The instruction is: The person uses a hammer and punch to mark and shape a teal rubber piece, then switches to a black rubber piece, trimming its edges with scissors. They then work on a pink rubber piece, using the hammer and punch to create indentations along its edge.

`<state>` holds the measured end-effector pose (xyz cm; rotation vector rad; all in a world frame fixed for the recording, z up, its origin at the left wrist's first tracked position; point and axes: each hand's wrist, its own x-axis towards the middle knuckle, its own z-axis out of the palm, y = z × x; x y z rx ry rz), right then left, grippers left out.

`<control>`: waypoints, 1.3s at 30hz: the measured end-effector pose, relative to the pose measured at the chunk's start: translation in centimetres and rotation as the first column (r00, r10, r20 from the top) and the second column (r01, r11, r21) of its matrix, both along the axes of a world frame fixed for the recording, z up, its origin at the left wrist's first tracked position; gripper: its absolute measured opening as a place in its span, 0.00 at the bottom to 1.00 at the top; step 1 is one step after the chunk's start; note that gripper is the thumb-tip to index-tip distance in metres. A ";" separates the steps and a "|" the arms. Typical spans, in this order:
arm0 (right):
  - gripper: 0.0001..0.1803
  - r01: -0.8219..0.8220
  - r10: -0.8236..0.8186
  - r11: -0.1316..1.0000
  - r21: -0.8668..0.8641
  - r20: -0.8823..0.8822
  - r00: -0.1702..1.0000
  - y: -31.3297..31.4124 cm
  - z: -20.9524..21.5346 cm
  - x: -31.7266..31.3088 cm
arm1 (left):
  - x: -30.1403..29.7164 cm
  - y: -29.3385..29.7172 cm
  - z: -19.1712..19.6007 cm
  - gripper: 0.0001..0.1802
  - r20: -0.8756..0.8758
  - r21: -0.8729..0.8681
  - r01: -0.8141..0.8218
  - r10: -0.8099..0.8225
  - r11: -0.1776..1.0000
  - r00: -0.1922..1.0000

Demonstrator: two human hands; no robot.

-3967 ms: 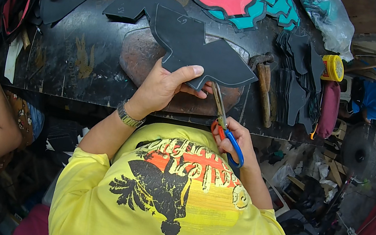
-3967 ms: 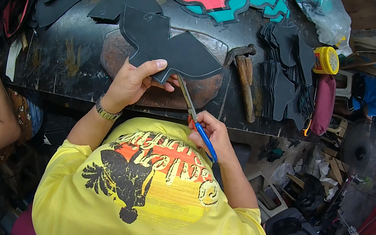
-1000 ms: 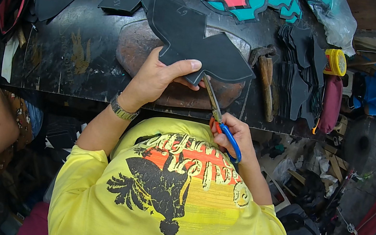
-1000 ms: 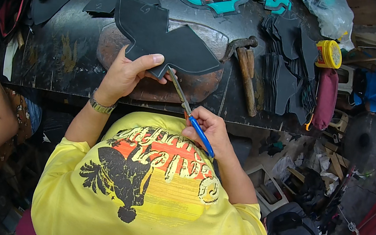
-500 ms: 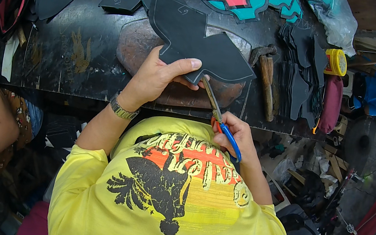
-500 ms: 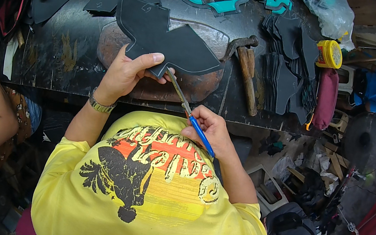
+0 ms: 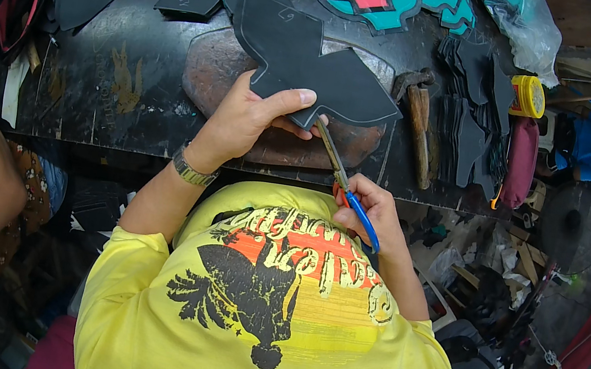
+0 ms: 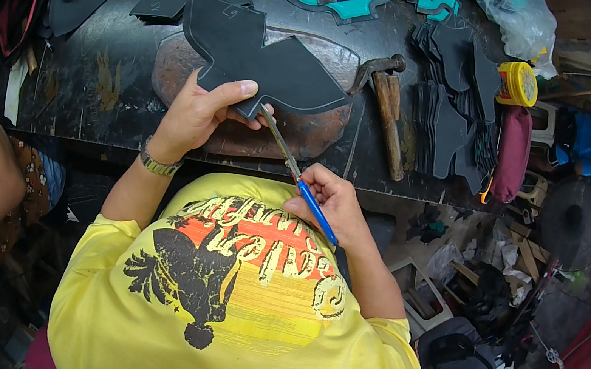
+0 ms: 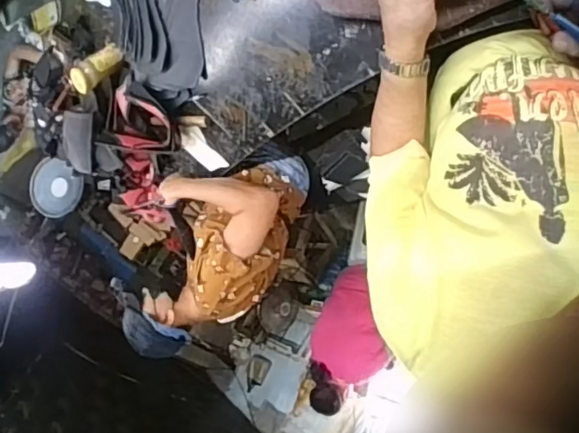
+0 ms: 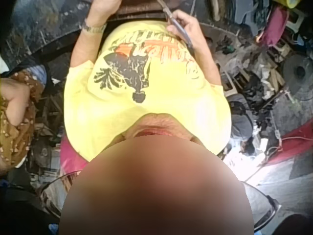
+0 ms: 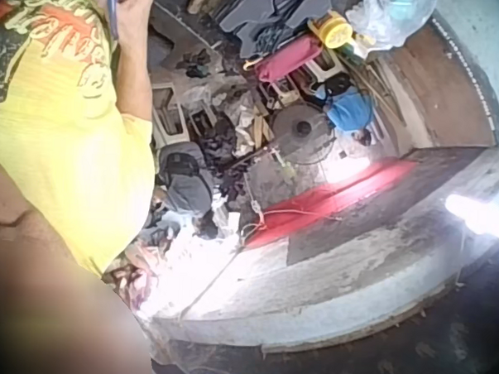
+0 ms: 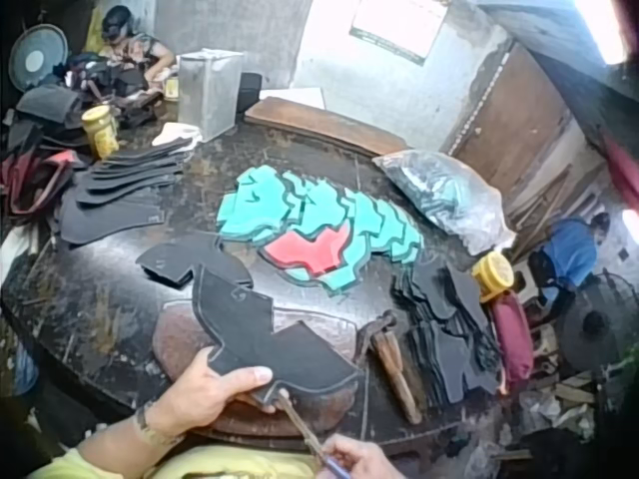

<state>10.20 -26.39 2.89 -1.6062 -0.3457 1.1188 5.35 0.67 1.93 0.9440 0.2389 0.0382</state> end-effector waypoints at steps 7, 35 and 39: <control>0.20 0.036 -0.036 0.999 0.006 -0.028 0.999 0.1 0.2 0.1 | 0.1 -0.2 0.2 0.12 0.001 0.033 -0.014 0.014 0.999 1.000; 0.24 0.334 -0.165 0.941 -0.048 0.798 0.579 9.9 1.9 19.0 | -2.9 1.7 0.6 0.11 -0.005 0.208 -0.124 0.128 0.970 0.992; 0.25 0.322 -0.182 0.947 -0.008 0.811 0.556 12.8 0.0 21.3 | -4.7 3.4 1.3 0.10 -0.073 0.295 -0.183 0.213 0.938 0.974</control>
